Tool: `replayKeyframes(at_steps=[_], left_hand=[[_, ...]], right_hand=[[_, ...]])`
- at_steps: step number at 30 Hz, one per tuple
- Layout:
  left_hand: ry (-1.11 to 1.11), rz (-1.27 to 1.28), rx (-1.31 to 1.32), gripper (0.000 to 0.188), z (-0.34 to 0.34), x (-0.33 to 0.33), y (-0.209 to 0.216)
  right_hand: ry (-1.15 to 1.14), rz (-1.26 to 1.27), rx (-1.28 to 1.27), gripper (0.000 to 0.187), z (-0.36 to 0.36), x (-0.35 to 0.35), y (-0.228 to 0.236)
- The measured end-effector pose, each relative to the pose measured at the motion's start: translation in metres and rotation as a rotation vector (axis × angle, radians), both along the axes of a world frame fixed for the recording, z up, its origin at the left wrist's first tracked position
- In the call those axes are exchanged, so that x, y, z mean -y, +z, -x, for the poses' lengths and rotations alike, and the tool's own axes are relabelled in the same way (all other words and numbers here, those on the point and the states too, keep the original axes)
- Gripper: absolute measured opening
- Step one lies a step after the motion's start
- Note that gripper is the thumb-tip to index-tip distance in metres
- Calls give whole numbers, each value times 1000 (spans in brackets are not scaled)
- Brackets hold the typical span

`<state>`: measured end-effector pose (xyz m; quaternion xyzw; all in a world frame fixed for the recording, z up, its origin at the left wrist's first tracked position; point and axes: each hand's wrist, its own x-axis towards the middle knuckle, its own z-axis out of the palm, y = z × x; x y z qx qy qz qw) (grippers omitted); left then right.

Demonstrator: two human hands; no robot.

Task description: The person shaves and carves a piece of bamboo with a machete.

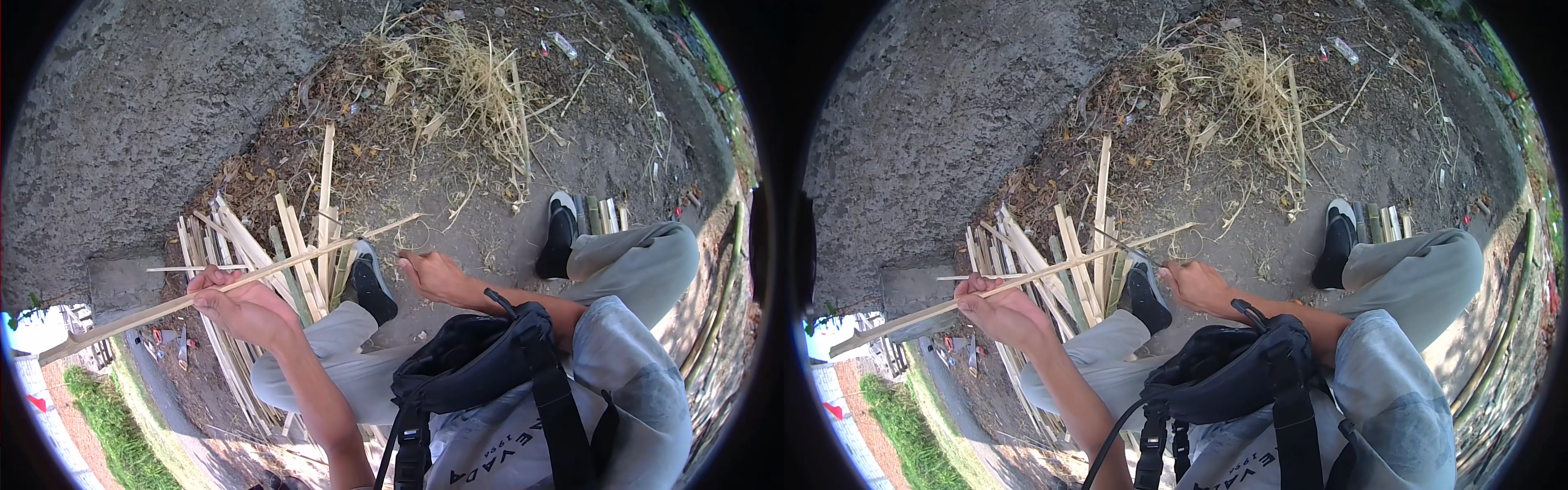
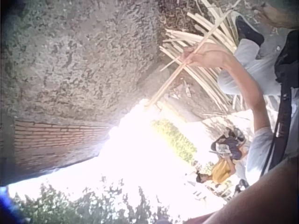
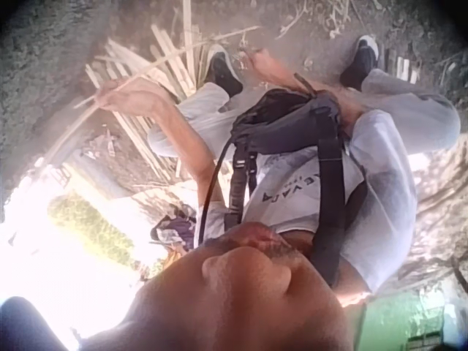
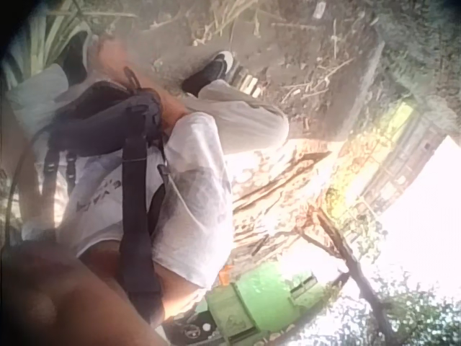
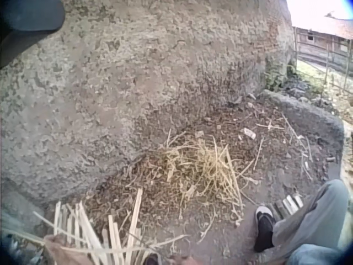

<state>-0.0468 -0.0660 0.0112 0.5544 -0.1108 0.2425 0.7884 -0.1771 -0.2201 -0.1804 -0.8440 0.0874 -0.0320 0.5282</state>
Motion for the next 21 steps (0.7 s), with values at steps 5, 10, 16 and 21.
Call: replayKeyframes(at_steps=[5, 10, 16, 21], left_hand=[[-17, 69, 34, 23, 5, 20, -2], [74, 47, 40, 20, 14, 30, 4], [235, 42, -60, 23, 5, 27, 7], [226, 51, -48, 22, 3, 20, 3]], right_hand=[[-30, 186, -528, 40, 23, 32, -123], [6, 2, -265, 42, -1, 1, -23], [-68, 71, -465, 42, 20, 19, -103], [-74, 111, -440, 41, 19, 27, -101]])
